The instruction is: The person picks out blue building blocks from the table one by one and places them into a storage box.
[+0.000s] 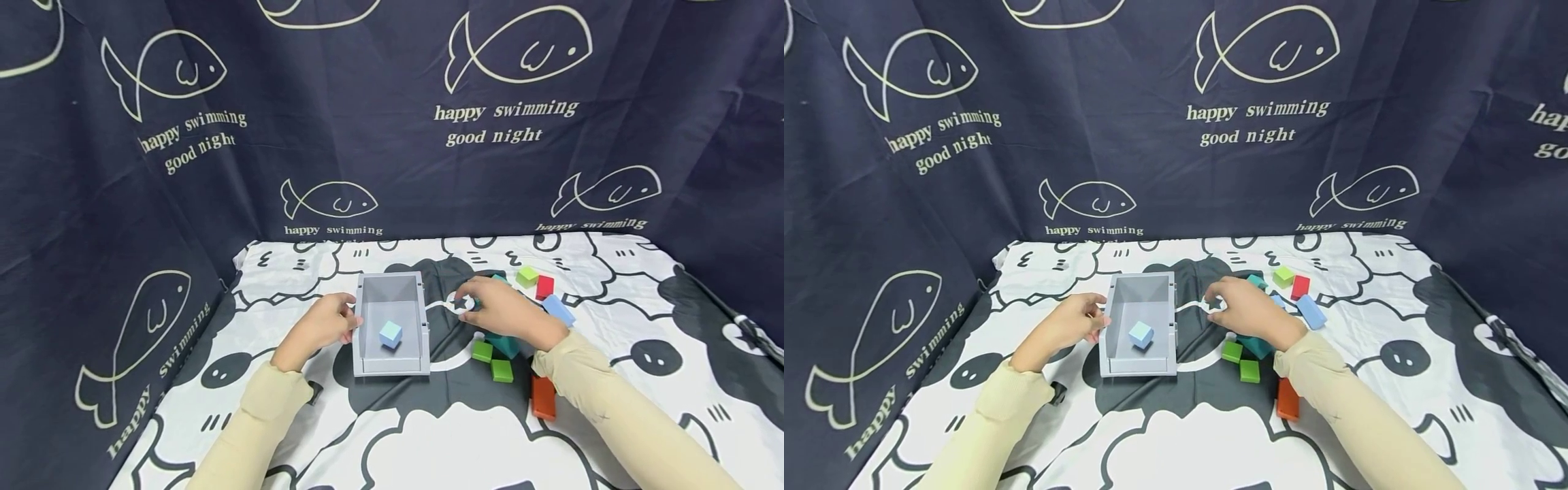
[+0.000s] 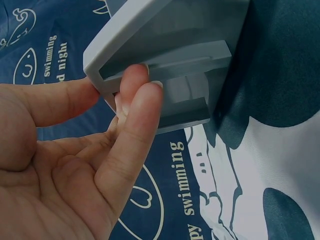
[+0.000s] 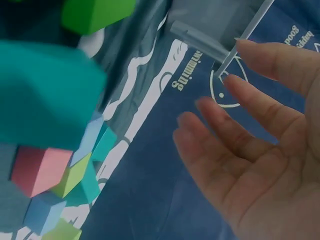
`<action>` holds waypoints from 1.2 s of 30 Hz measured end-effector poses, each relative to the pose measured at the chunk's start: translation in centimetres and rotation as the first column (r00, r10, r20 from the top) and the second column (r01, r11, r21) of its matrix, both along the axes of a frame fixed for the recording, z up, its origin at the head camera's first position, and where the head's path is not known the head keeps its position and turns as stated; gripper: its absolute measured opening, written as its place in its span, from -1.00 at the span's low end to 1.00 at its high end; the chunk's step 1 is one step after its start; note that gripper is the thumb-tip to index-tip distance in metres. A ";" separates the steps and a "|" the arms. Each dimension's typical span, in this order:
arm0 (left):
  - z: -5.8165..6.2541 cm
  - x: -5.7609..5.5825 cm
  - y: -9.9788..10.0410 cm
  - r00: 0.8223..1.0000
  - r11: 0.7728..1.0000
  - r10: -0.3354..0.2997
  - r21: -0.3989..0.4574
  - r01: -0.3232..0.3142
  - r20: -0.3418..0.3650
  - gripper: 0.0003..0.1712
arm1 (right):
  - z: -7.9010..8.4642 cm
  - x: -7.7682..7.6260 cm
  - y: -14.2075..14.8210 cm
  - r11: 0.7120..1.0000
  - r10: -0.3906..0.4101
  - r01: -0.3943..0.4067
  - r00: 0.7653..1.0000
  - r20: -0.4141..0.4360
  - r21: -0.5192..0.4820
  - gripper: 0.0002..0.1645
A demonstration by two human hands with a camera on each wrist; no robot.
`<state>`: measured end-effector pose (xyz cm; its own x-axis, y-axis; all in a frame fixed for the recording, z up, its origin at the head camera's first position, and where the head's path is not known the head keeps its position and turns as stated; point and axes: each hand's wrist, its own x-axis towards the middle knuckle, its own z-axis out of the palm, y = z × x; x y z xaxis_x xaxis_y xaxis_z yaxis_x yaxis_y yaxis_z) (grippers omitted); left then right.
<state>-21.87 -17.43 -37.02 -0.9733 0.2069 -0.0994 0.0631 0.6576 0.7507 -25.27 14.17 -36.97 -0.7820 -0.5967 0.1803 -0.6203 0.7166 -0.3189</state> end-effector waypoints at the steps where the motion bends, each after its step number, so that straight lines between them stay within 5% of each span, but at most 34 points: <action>1: 0.0 0.0 0.0 1.000 1.000 -0.002 -0.002 0.002 -0.002 -0.46 | -0.1 0.0 0.3 1.000 -0.005 0.005 1.000 0.014 0.009 -0.67; 8: 0.0 0.0 0.1 1.000 1.000 0.003 -0.011 -0.003 -0.002 -0.47 | -0.4 -0.4 1.8 0.997 -0.068 0.064 0.994 0.085 0.045 -0.62; 14: -0.1 0.0 0.1 1.000 1.000 0.002 -0.012 -0.002 -0.005 -0.47 | -0.3 -0.6 3.2 0.994 -0.112 0.112 0.992 0.063 0.000 -0.65; 36: -0.2 -0.2 0.1 1.000 1.000 0.004 -0.011 -0.004 -0.001 -0.46 | -3.0 -2.1 4.3 0.991 -0.130 0.127 0.987 0.094 0.041 -0.70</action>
